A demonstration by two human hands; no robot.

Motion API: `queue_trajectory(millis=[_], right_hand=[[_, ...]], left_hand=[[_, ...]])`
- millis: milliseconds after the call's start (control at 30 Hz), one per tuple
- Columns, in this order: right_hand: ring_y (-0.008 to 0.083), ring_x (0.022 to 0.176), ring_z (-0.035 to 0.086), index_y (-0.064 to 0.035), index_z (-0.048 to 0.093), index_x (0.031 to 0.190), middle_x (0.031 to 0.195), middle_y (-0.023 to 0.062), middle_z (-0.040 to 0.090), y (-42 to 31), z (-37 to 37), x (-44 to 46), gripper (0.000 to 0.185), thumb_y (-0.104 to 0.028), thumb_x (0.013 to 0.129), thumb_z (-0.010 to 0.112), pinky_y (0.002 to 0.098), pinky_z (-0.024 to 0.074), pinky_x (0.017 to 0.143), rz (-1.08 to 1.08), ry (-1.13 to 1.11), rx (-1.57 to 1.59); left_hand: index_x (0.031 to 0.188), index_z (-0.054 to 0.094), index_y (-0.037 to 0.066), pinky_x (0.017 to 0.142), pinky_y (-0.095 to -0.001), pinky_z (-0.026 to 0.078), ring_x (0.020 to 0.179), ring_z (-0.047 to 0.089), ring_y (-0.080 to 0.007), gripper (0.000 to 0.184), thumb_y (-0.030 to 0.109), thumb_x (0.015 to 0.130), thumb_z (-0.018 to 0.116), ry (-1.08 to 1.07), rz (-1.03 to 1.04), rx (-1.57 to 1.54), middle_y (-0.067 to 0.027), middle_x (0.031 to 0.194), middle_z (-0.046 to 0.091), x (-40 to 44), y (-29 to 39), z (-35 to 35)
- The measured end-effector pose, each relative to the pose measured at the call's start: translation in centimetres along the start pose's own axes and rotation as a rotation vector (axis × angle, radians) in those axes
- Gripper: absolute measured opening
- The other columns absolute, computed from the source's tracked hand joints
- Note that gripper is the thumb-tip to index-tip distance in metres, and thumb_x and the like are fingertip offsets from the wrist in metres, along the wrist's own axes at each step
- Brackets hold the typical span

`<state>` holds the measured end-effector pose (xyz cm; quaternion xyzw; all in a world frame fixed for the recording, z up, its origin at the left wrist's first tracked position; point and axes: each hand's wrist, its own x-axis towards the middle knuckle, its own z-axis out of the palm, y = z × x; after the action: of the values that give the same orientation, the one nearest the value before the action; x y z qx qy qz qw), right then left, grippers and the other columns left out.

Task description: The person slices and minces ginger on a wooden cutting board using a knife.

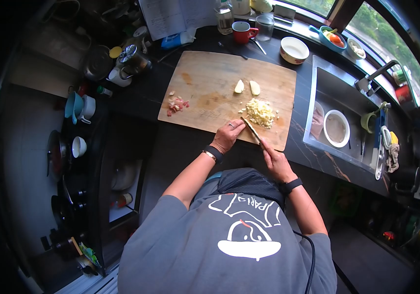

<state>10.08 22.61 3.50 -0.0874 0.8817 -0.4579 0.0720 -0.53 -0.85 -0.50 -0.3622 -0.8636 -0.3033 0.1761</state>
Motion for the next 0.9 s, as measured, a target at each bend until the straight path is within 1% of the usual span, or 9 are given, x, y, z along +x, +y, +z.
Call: queue_trajectory(millis=[33, 133, 167, 233, 367, 433, 633, 767, 900], right_hand=[[0.0395, 0.101, 0.068, -0.0140, 0.042, 0.149, 0.115, 0.0243, 0.066, -0.3, -0.4, -0.1, 0.051, -0.007, 0.099, 0.051, 0.0406, 0.0534, 0.085, 0.037, 0.000, 0.011], [0.0403, 0.104, 0.066, -0.0138, 0.042, 0.149, 0.119, 0.0231, 0.066, -1.5, -0.9, 0.2, 0.051, -0.008, 0.099, 0.051, 0.0409, 0.0536, 0.086, 0.029, 0.080, 0.016], [0.0403, 0.104, 0.066, -0.0138, 0.042, 0.149, 0.119, 0.0231, 0.066, -1.7, -0.7, 0.3, 0.051, -0.008, 0.099, 0.051, 0.0409, 0.0536, 0.086, 0.029, 0.081, 0.016], [0.0402, 0.106, 0.065, -0.0138, 0.042, 0.149, 0.123, 0.0220, 0.064, -1.9, -0.5, 0.4, 0.051, -0.007, 0.099, 0.052, 0.0418, 0.0536, 0.088, -0.071, 0.062, -0.033], [0.0399, 0.108, 0.065, -0.0132, 0.043, 0.148, 0.125, 0.0213, 0.064, -1.6, 0.0, 0.5, 0.051, -0.007, 0.098, 0.052, 0.0426, 0.0534, 0.089, -0.095, 0.047, -0.033], [0.0404, 0.094, 0.067, -0.0159, 0.039, 0.150, 0.111, 0.0210, 0.068, -1.2, 0.3, 0.6, 0.053, -0.011, 0.098, 0.052, 0.0461, 0.0548, 0.081, -0.169, 0.077, -0.077], [0.0420, 0.093, 0.067, -0.0158, 0.038, 0.151, 0.107, 0.0231, 0.068, -1.0, 0.7, 0.8, 0.054, -0.012, 0.098, 0.052, 0.0471, 0.0544, 0.080, -0.128, 0.040, -0.084], [0.0428, 0.093, 0.067, -0.0162, 0.037, 0.151, 0.108, 0.0245, 0.067, -0.8, 1.2, 1.2, 0.055, -0.012, 0.099, 0.052, 0.0479, 0.0543, 0.080, -0.113, 0.024, -0.100], [0.0437, 0.093, 0.066, -0.0164, 0.037, 0.151, 0.106, 0.0266, 0.067, -0.1, 2.1, 1.7, 0.054, -0.012, 0.099, 0.052, 0.0488, 0.0540, 0.080, -0.180, 0.095, -0.085]], left_hand=[[0.108, 0.069, 0.002, 0.089, -0.0361, 0.055, 0.104, 0.066, -0.0293, 0.029, 0.000, 0.081, 0.059, 0.000, 0.001, -0.002, -0.0120, 0.112, 0.067, 0.0, 0.0, -0.1], [0.108, 0.069, 0.002, 0.089, -0.0361, 0.055, 0.103, 0.066, -0.0293, 0.028, 0.000, 0.082, 0.059, -0.007, -0.003, -0.001, -0.0121, 0.110, 0.068, 0.0, -0.1, 0.1], [0.108, 0.069, 0.002, 0.089, -0.0361, 0.055, 0.102, 0.066, -0.0291, 0.028, 0.000, 0.082, 0.060, -0.004, -0.003, -0.010, -0.0124, 0.110, 0.068, -0.1, -0.2, 0.2], [0.108, 0.069, 0.002, 0.089, -0.0361, 0.055, 0.102, 0.066, -0.0290, 0.027, 0.000, 0.082, 0.060, 0.000, -0.001, -0.019, -0.0126, 0.109, 0.068, 0.0, -0.3, 0.2], [0.106, 0.069, 0.002, 0.090, -0.0360, 0.054, 0.102, 0.066, -0.0286, 0.026, 0.001, 0.082, 0.061, -0.009, 0.005, -0.017, -0.0133, 0.110, 0.069, 0.0, -0.5, 0.1], [0.106, 0.069, 0.002, 0.091, -0.0360, 0.054, 0.102, 0.066, -0.0286, 0.026, 0.001, 0.082, 0.061, -0.008, 0.012, -0.020, -0.0134, 0.110, 0.069, 0.0, -0.6, 0.2], [0.105, 0.069, 0.001, 0.091, -0.0365, 0.054, 0.103, 0.066, -0.0289, 0.025, 0.001, 0.080, 0.061, 0.002, 0.015, -0.018, -0.0132, 0.111, 0.068, 0.0, -0.5, 0.2], [0.104, 0.068, 0.001, 0.091, -0.0363, 0.054, 0.103, 0.066, -0.0290, 0.025, 0.000, 0.080, 0.062, 0.020, 0.003, -0.028, -0.0129, 0.112, 0.068, 0.0, -0.5, 0.3], [0.104, 0.067, 0.002, 0.090, -0.0362, 0.054, 0.101, 0.066, -0.0288, 0.026, -0.001, 0.080, 0.062, 0.020, -0.012, -0.031, -0.0120, 0.112, 0.067, -0.1, -0.3, 0.2]])
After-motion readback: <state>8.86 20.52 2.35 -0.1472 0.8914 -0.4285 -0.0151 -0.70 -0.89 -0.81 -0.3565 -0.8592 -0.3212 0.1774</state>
